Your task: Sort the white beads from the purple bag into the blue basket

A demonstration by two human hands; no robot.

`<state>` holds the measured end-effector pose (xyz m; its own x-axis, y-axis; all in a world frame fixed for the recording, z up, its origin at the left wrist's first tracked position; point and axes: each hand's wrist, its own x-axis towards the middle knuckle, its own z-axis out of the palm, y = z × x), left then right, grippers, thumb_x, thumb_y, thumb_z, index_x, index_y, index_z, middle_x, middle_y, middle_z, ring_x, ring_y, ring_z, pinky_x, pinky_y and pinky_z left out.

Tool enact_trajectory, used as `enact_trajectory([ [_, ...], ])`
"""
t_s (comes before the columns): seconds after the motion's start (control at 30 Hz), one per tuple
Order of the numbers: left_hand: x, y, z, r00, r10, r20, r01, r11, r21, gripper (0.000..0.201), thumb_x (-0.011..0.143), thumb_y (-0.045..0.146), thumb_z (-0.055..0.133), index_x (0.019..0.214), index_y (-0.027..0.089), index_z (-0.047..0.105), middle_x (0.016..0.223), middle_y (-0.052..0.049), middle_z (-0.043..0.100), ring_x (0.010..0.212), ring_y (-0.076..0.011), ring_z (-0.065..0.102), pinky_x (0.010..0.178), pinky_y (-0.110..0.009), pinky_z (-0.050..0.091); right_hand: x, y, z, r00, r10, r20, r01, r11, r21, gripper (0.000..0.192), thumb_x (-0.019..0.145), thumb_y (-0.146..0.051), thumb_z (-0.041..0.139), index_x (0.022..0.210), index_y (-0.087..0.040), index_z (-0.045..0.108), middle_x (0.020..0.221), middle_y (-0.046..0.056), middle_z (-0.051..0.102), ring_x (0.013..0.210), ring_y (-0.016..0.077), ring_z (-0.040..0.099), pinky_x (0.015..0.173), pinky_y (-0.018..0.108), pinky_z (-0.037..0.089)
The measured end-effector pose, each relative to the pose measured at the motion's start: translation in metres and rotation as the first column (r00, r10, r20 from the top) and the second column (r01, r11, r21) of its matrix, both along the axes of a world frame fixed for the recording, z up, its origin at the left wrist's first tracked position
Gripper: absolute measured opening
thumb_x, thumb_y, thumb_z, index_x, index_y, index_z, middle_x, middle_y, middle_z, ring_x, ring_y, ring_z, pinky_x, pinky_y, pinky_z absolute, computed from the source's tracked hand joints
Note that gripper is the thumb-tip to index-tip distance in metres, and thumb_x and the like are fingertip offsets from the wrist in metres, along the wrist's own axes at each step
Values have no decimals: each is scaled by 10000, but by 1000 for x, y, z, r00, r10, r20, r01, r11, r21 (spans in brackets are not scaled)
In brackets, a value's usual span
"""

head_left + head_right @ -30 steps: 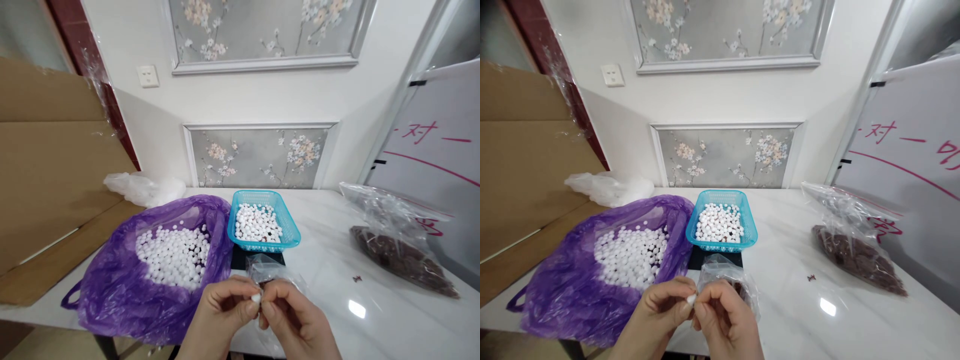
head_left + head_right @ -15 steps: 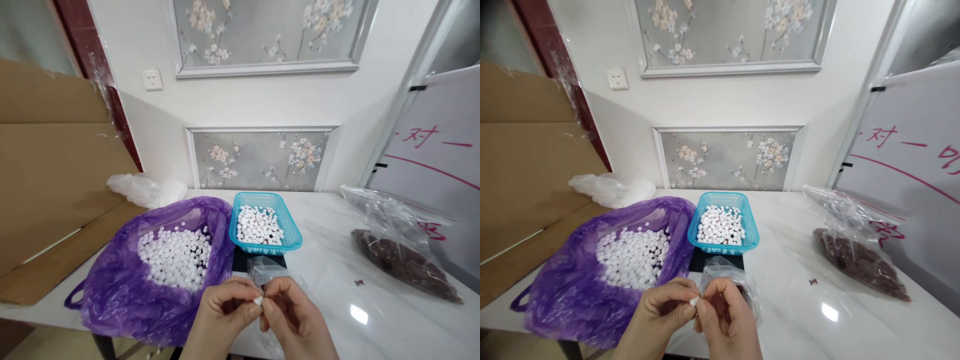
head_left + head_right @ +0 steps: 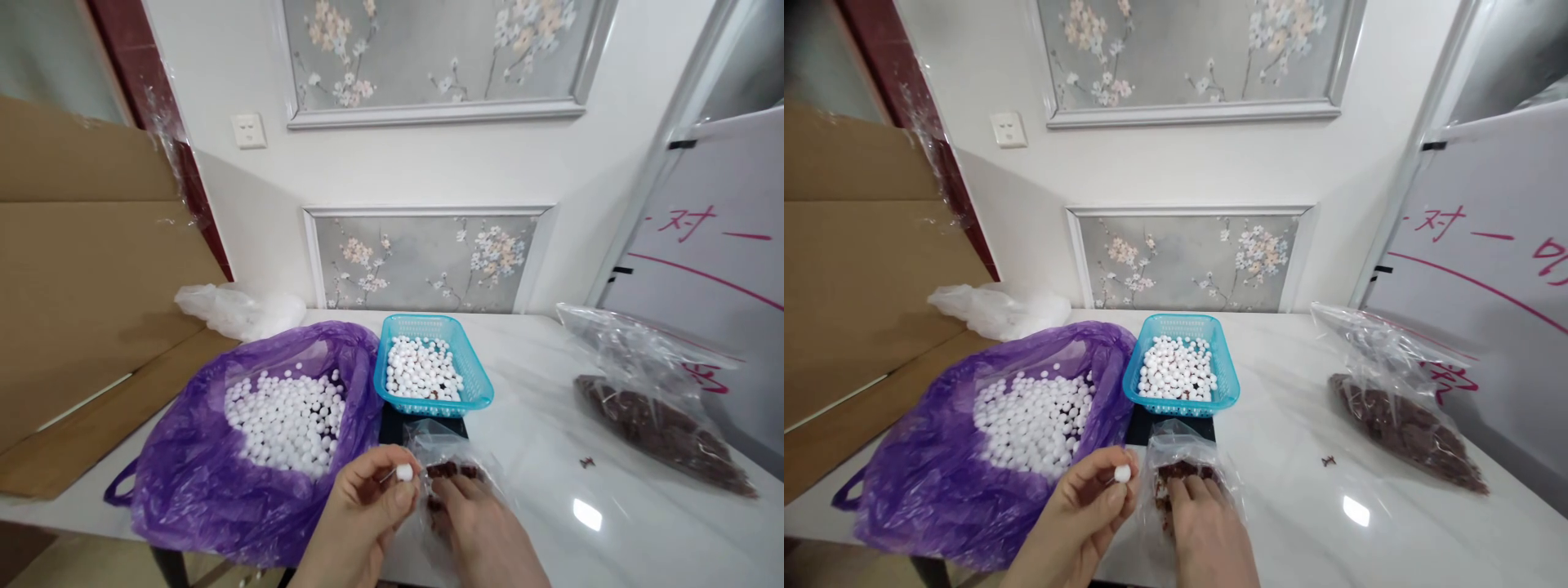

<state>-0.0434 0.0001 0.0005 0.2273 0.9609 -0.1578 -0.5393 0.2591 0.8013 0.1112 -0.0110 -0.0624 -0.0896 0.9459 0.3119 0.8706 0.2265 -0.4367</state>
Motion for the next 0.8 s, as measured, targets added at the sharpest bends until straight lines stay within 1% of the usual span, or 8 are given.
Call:
enact_trajectory([
  [0.13, 3, -2, 3, 994, 57, -90, -47, 993, 108, 222, 545, 208, 907, 732, 204, 789, 743, 1, 699, 706, -99, 595, 691, -163, 482, -12, 2, 1, 989, 6, 145, 0, 999, -42, 346, 754, 40, 562, 925, -203, 739, 907, 73, 743, 866, 275, 681, 695, 319, 453],
  [0.23, 6, -5, 6, 988, 120, -94, -102, 979, 175, 180, 541, 212, 906, 676, 213, 787, 729, -12, 723, 725, -126, 619, 704, -190, 494, -14, 2, 6, 986, 11, 166, 0, 998, -65, 318, 774, 39, 574, 894, -207, 736, 894, 65, 740, 842, 256, 679, 676, 306, 435],
  [0.33, 6, -6, 6, 990, 131, -55, -120, 977, 178, 156, 547, 204, 902, 641, 215, 777, 716, -14, 728, 693, -123, 627, 685, -199, 501, -13, 1, 8, 987, 15, 158, -2, 997, -83, 317, 786, 43, 575, 899, -210, 728, 907, 53, 741, 861, 249, 677, 700, 299, 427],
  [0.43, 5, -4, 4, 993, 112, -30, -107, 985, 133, 159, 542, 203, 906, 622, 201, 769, 722, -16, 730, 659, -106, 626, 658, -185, 507, -14, 1, 8, 990, 9, 144, 8, 994, -113, 311, 807, 30, 564, 915, -211, 729, 934, 53, 736, 894, 262, 669, 719, 311, 433],
  [0.5, 5, -2, 2, 995, 102, -21, -101, 993, 69, 177, 529, 206, 913, 638, 192, 773, 723, -14, 732, 645, -91, 627, 646, -163, 509, -14, 1, 8, 991, 6, 134, 12, 991, -137, 316, 804, 25, 559, 929, -212, 727, 952, 59, 728, 925, 277, 663, 738, 325, 448],
  [0.63, 4, 0, 0, 991, 136, 3, -135, 988, -80, 319, 506, 197, 926, 799, 189, 801, 767, -20, 752, 702, -86, 663, 703, -138, 523, -13, 0, 8, 996, 16, 83, -4, 991, -137, 300, 842, -6, 509, 927, -209, 713, 993, 85, 701, 932, 261, 673, 740, 311, 481],
  [0.73, 3, 1, 0, 992, 123, -2, -123, 987, -105, 427, 489, 182, 932, 895, 187, 798, 850, -42, 772, 768, -104, 684, 739, -145, 532, -11, -1, 8, 998, 14, 67, -8, 996, -89, 303, 878, -30, 457, 924, -221, 688, 986, 82, 687, 871, 237, 688, 677, 287, 491],
  [0.8, 3, 5, 0, 995, 102, -13, -102, 991, -87, 398, 522, 200, 921, 898, 178, 795, 869, -47, 773, 769, -105, 685, 742, -151, 536, -10, -1, 7, 998, 11, 58, -9, 999, -48, 280, 881, -45, 451, 912, -225, 663, 980, 77, 680, 814, 229, 691, 624, 281, 488],
])
